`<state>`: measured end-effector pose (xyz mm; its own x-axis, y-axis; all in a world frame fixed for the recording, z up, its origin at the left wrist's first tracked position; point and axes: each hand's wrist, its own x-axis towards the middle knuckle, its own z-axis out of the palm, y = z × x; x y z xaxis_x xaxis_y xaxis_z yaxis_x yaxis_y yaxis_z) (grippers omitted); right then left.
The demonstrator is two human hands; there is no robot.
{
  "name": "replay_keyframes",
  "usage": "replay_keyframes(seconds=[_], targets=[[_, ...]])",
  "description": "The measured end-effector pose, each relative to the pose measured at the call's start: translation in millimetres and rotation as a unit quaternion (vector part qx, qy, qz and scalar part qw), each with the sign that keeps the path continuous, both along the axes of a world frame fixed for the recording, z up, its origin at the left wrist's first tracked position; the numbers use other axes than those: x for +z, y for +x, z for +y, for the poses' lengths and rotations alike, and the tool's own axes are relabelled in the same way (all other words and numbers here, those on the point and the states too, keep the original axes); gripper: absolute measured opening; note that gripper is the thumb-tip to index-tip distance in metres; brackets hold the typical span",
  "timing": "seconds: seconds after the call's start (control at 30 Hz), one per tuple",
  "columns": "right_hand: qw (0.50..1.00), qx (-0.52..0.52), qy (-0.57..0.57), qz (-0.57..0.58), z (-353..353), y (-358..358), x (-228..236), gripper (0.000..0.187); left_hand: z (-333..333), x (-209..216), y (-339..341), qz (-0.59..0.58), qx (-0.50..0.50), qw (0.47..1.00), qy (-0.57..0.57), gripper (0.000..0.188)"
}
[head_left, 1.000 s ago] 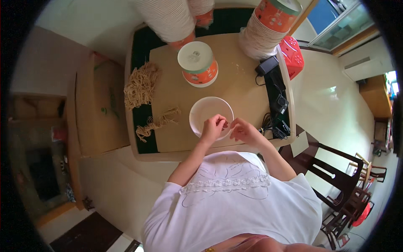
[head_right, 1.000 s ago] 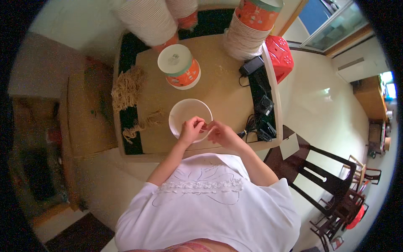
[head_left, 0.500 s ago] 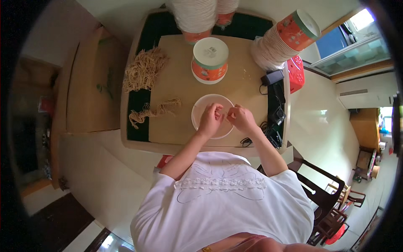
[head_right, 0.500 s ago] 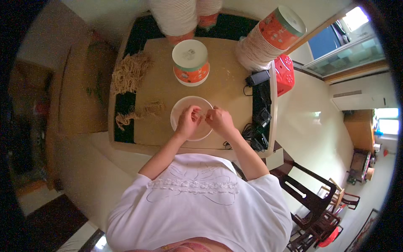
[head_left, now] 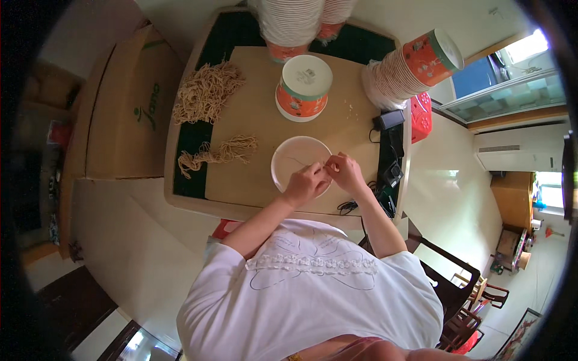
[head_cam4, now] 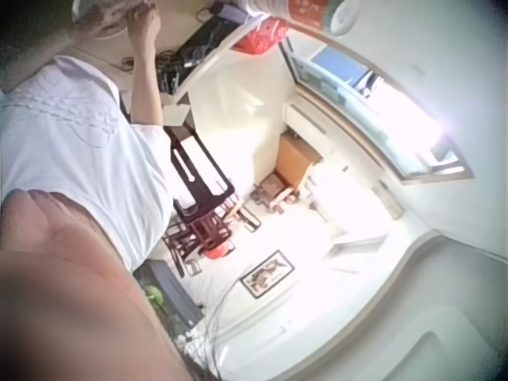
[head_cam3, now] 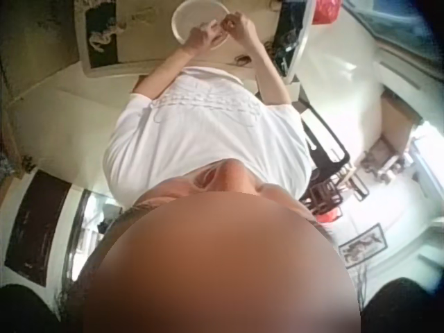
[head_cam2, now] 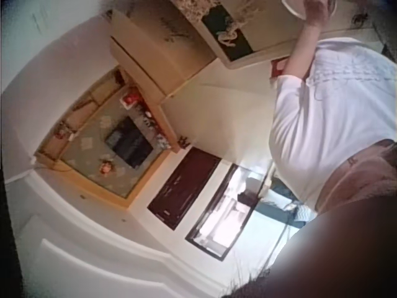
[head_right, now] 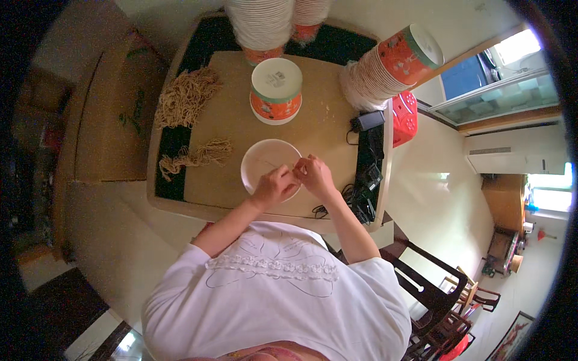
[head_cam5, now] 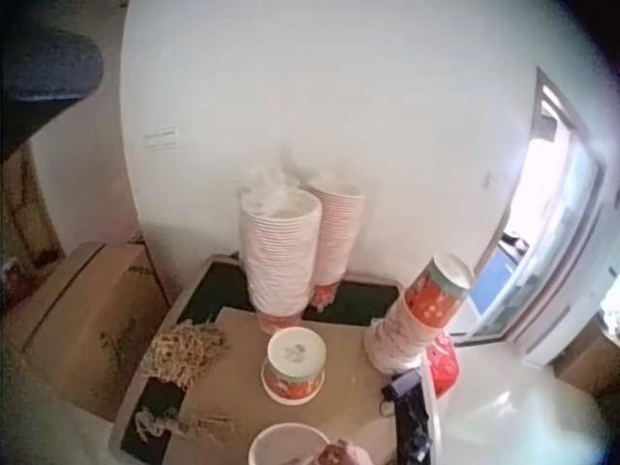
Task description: The person is packaging paper bowls with decorative straw and tying strings around them.
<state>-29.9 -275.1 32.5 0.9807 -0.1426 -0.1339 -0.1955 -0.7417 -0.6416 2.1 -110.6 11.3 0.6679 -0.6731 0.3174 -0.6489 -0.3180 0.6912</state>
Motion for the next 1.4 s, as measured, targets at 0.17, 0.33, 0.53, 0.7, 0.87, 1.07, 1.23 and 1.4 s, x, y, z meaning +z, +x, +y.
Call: replay_keyframes(seconds=[0.17, 0.33, 0.53, 0.7, 0.87, 1.07, 1.23, 1.4], targets=[[1.000, 0.000, 0.002, 0.010, 0, -2, 5, 0.010, -4, -3, 4, 0.122, 0.036, 0.992, 0.005, 0.017], [0.998, -0.010, 0.059, -0.026, 1, -11, 7, 0.007, -5, -4, 6, 0.180, 0.001, 0.984, 0.009, 0.019], [0.995, -0.015, 0.097, -0.020, 11, -32, 12, 0.007, -5, -48, 13, 0.167, 0.030, 0.982, 0.087, 0.015], [0.995, -0.033, 0.079, -0.053, 22, -43, 8, 0.009, -9, -37, 15, 0.248, 0.027, 0.959, 0.135, 0.015], [0.992, -0.052, 0.097, -0.060, 25, -40, 9, 0.008, -12, -33, 23, 0.514, 0.031, 0.856, -0.038, 0.018], [0.956, -0.153, 0.232, -0.092, 19, -41, -11, 0.006, -11, -26, 30, 0.553, -0.013, 0.833, 0.000, 0.020], [0.953, -0.159, 0.243, -0.090, 18, -39, -7, 0.005, -7, -51, 31, 0.556, -0.028, 0.830, 0.022, 0.023], [0.985, -0.089, 0.123, -0.086, 11, -23, 7, 0.007, -6, -43, 23, 0.421, 0.002, 0.900, -0.116, 0.020]])
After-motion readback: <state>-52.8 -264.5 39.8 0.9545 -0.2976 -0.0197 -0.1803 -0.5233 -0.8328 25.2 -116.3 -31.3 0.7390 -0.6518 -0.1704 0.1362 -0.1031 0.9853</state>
